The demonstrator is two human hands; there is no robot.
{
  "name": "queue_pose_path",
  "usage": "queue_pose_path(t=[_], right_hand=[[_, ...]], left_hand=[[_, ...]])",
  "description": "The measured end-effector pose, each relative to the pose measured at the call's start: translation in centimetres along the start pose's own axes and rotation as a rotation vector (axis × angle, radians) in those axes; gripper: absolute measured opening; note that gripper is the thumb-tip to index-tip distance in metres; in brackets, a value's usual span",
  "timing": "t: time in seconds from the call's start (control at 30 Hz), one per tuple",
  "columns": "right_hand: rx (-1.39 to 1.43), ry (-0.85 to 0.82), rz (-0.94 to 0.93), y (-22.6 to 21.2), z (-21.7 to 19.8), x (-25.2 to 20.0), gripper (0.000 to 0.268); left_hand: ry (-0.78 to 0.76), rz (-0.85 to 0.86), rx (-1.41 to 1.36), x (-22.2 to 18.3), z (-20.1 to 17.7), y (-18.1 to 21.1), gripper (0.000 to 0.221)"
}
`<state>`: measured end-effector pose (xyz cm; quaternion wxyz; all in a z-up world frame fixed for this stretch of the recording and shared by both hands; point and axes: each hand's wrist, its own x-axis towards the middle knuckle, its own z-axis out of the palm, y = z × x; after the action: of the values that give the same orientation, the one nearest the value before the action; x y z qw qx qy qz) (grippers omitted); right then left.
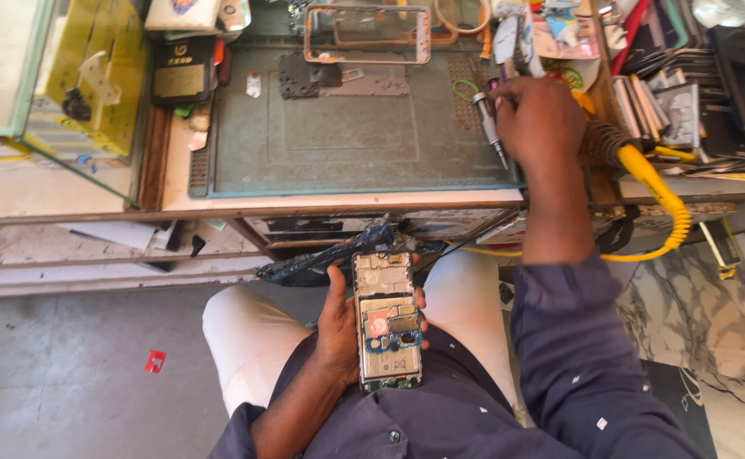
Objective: The person cleans the internal components of a disassembled smartphone using a spray bottle and a brush. They then reassemble the device by reconnecting the motherboard and securing the back cover.
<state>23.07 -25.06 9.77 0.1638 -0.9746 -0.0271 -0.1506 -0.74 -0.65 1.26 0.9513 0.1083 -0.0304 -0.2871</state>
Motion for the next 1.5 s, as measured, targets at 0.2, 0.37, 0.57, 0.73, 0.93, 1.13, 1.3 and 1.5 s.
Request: queue_pose_path(t=[0.2, 0.37, 0.57, 0.73, 0.93, 1.13, 1.3, 1.5], right_hand=[[-0.106, -0.083, 0.046, 1.1, 1.7, 2.9, 0.016], [-0.16, 0.034, -0.085, 2.5, 2.9, 3.6, 0.024], [-0.022, 0.217, -0.14, 4.7, 4.4, 4.7, 0.014], [0.335, 0.495, -0.37, 5.4, 3.7, 5.2, 0.003], [1.1, 0.379, -0.284, 2.8, 1.3, 4.1, 0.021], [1.613, 0.168, -0.121, -1.1, -2.7, -1.2, 0.012], [1.662, 0.039, -0.153, -4.1, -4.1, -7.0, 0.024], [1.564, -0.187, -0.14, -5.1, -3.4, -13.9, 0.025]], left_hand=[[-0.011, 0.047, 0.011, -0.2, -1.2, 0.0, 0.101], [-0.03, 0.038, -0.03, -0.5, -1.3, -0.1, 0.103], [-0.033, 0.029, -0.049, -0.5, -1.4, -0.2, 0.105], [-0.029, 0.031, -0.011, -0.3, -1.5, -0.3, 0.105], [-0.033, 0.029, -0.004, 0.1, -1.5, -0.6, 0.103], [-0.021, 0.017, -0.029, 0.2, -1.6, -0.4, 0.103], [-0.009, 0.014, 0.008, 0.2, -1.8, -0.3, 0.103], [-0.043, 0.015, -0.032, 0.1, -1.9, -0.4, 0.103]])
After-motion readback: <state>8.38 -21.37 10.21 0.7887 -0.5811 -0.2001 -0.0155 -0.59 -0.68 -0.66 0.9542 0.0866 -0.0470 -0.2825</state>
